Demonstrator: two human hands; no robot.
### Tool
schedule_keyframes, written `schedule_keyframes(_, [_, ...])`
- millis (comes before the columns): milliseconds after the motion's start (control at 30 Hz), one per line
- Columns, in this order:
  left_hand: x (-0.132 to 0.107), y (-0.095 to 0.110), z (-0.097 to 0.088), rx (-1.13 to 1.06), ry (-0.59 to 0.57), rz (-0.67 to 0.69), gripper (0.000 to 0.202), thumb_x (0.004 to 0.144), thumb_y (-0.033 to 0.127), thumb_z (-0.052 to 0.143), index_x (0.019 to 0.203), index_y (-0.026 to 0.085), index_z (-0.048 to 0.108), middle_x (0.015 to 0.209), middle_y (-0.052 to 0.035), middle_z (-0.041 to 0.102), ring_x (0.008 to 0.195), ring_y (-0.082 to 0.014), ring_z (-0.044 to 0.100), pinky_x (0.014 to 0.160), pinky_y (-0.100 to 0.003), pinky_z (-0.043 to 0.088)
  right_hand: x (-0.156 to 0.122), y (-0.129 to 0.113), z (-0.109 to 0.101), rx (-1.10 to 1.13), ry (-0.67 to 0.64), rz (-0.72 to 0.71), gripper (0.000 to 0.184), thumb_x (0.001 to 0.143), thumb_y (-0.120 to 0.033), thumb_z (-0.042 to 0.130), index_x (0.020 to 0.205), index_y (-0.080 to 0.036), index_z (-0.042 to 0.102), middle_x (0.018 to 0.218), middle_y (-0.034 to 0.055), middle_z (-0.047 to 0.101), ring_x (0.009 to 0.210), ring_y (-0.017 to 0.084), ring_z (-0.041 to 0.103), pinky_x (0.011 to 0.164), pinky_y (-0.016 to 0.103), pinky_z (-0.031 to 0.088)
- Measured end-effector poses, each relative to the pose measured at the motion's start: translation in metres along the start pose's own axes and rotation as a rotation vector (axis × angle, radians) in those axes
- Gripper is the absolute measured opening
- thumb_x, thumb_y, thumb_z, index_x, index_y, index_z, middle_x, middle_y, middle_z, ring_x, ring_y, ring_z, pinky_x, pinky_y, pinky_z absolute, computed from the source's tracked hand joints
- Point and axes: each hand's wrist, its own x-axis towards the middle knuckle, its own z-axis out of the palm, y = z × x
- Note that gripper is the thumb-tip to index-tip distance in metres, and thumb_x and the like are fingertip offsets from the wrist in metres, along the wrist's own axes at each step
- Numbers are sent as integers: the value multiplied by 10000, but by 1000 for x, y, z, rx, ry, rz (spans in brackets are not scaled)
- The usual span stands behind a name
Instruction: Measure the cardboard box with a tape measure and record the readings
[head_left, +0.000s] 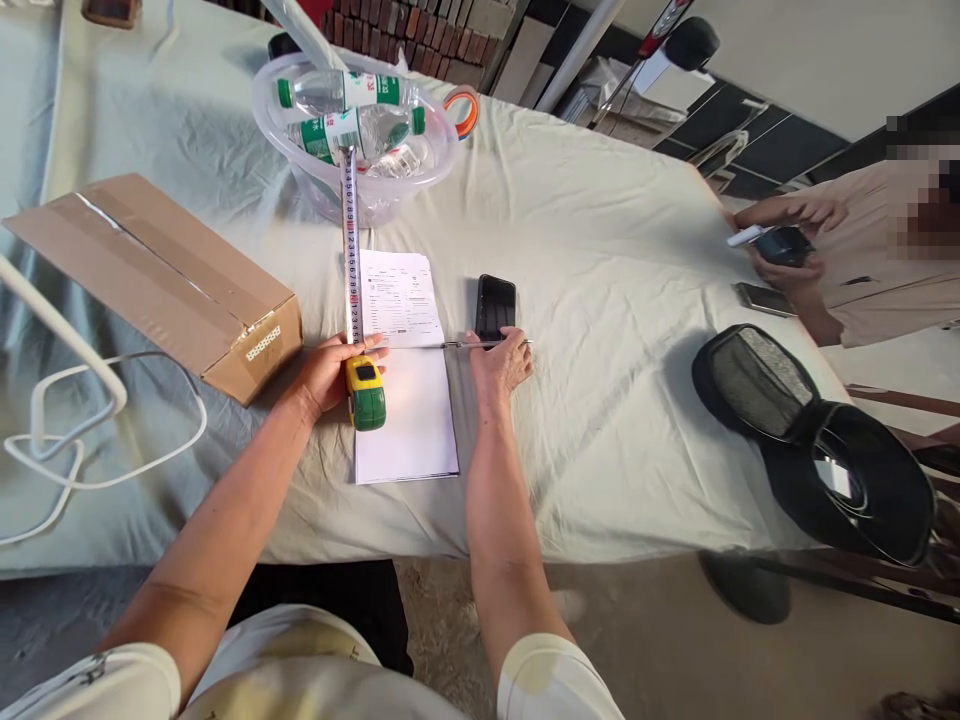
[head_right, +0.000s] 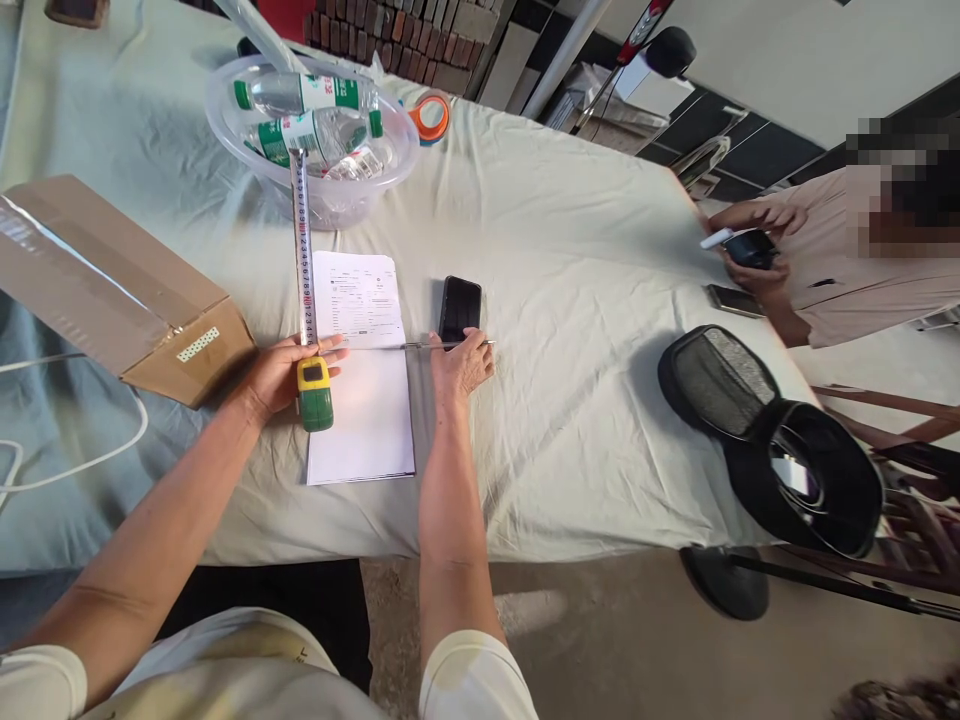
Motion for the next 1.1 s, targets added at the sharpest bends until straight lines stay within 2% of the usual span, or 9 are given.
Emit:
schedule_keyframes(100, [0,0,-1,-1,-1,4,218,770,47,661,962,147,676,1138,-166,768,1053,-299,740,937,-455,597,4,0,-3,80,14,57,457,694,-332,754,1074,-233,520,1193,148,679,1258,362,558,1093,557,374])
schedule_keyframes(267, [1,-1,-3,12,5,-1,236,772,52,654,985,151,678,1182,-161,765,1097,-307,729,946,-460,598,2,-3,-8,221,-24,93,451,706,-385,718,1077,-224,520,1133,107,672,1098,296,628,1025,485,450])
schedule_keyframes(433, [0,0,-1,41,2,-2,263,802,62,638,1052,124,694,1307,-192,724,1157,-321,711,1003,-478,578,-11,-13,-4,329,13,22,458,692,-394,709,1065,-232,498,1148,89,653,1061,270,637,978,461,486])
schedule_keyframes(567, [-2,2,1,41,6,3,270,796,56,642,1057,111,686,1328,-218,708,1193,-344,699,1013,-497,568,-23,-21,1,368,22,-90,462,673,-379,708,1047,-236,476,1173,89,639,1102,267,631,1011,462,476])
schedule_keyframes(700, [-3,2,1,29,10,0,262,797,54,647,1050,116,684,1316,-222,712,1178,-342,709,969,-468,589,-31,-28,5,314,-1,-178,444,675,-371,703,1030,-253,464,1161,80,645,1112,269,613,1030,472,462])
schedule_keyframes(800, [-3,2,2,22,9,0,268,807,48,637,1061,123,678,1281,-210,729,1099,-314,741,898,-426,610,-34,-31,7,226,-26,-216,458,671,-332,716,1046,-246,467,1177,98,661,1164,293,594,1051,474,441])
schedule_keyframes(933, [-4,2,4,18,5,4,235,808,37,624,1019,132,663,1216,-181,755,1026,-279,760,806,-363,624,-38,-34,8,75,-120,-218,457,694,-330,740,1063,-236,487,1160,108,678,1199,322,582,1057,492,412])
schedule_keyframes(1100, [-2,0,4,-10,35,-6,195,823,29,613,990,128,639,1258,-182,737,1006,-277,768,793,-359,626,-40,-32,7,5,-167,-208,450,735,-364,748,1081,-241,488,1163,102,677,1208,320,575,1056,488,390])
